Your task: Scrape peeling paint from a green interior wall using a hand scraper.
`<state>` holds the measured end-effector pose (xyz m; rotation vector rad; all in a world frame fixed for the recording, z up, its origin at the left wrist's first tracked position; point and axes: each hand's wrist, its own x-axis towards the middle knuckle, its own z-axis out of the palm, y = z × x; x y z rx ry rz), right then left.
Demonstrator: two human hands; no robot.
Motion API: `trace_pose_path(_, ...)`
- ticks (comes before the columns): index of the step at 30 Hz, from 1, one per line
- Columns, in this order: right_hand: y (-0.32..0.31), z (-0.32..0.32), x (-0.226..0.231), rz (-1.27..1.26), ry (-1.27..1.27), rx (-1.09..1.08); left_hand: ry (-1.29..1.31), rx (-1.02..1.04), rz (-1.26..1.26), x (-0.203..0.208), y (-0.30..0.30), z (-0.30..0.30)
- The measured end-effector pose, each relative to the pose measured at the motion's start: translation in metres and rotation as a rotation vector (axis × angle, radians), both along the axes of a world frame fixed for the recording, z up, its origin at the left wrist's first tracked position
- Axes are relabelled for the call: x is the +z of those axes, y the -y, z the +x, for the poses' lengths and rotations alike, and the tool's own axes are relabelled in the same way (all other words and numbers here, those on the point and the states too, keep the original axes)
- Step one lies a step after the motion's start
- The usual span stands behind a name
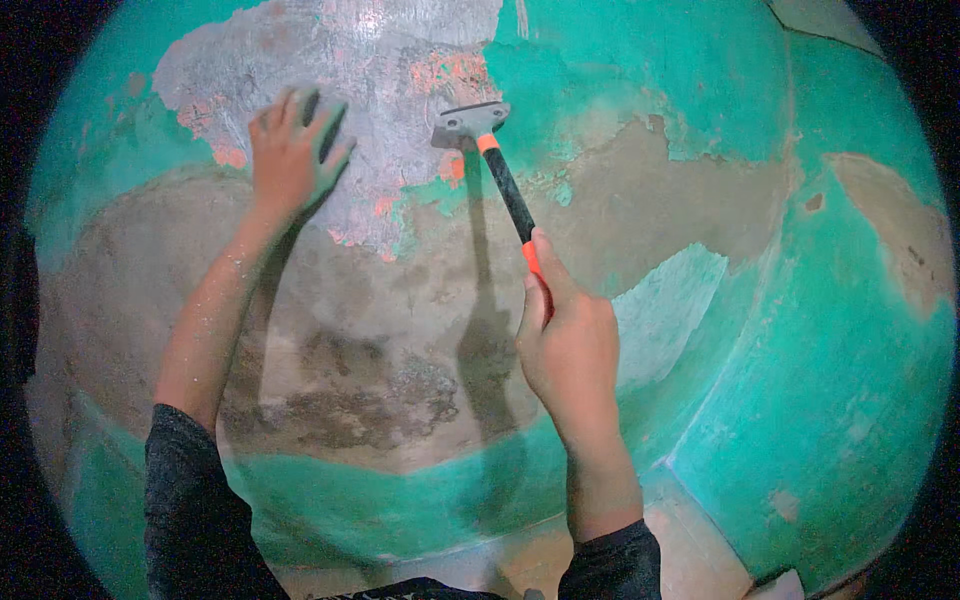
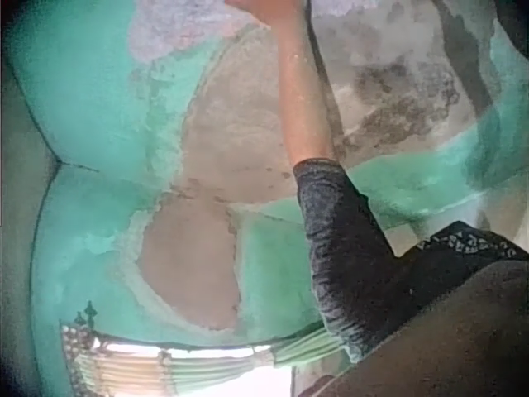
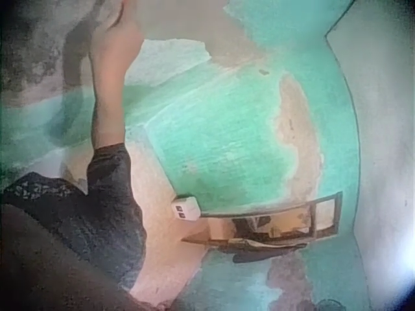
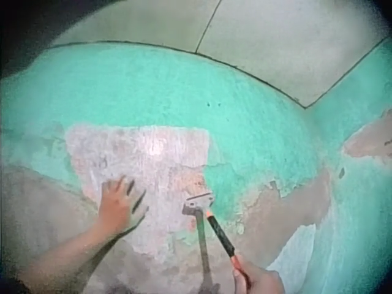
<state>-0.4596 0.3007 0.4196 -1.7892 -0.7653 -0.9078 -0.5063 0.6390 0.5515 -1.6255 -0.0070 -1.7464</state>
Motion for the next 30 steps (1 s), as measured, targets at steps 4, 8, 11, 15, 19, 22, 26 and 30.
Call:
trace_pose_path(4, 0.006, -0.003, 0.005, 0.004, 0.011, 0.026, 0.006, -0.036, -0.095, -0.008, -0.013, -0.008)
trace_pose_path(8, 0.000, -0.009, 0.016, -0.072, -0.069, -0.080, -0.001, -0.031, -0.114, -0.009, -0.017, -0.008)
trace_pose_path(11, 0.001, -0.008, 0.012, -0.015, -0.043, -0.033, 0.014, -0.067, -0.090, -0.007, -0.020, -0.005)
trace_pose_path(15, -0.009, -0.006, 0.018, -0.004, -0.037, -0.039, 0.010, -0.063, -0.099, -0.008, -0.020, -0.006)
trace_pose_path(19, 0.000, -0.013, 0.022, -0.008, -0.038, -0.014, 0.004, -0.071, -0.105, -0.007, -0.016, -0.010)
trace_pose_path(22, -0.011, -0.003, 0.022, -0.060, 0.006, -0.111, -0.001, -0.072, -0.124, -0.011, -0.019, -0.005)
trace_pose_path(26, -0.002, -0.005, 0.026, -0.008, 0.047, -0.014, 0.001, -0.055, -0.135, -0.011, -0.020, -0.008)
trace_pose_path(30, -0.014, -0.001, 0.036, -0.019, 0.070, -0.068, 0.000, -0.064, -0.116, -0.010, -0.014, -0.011)
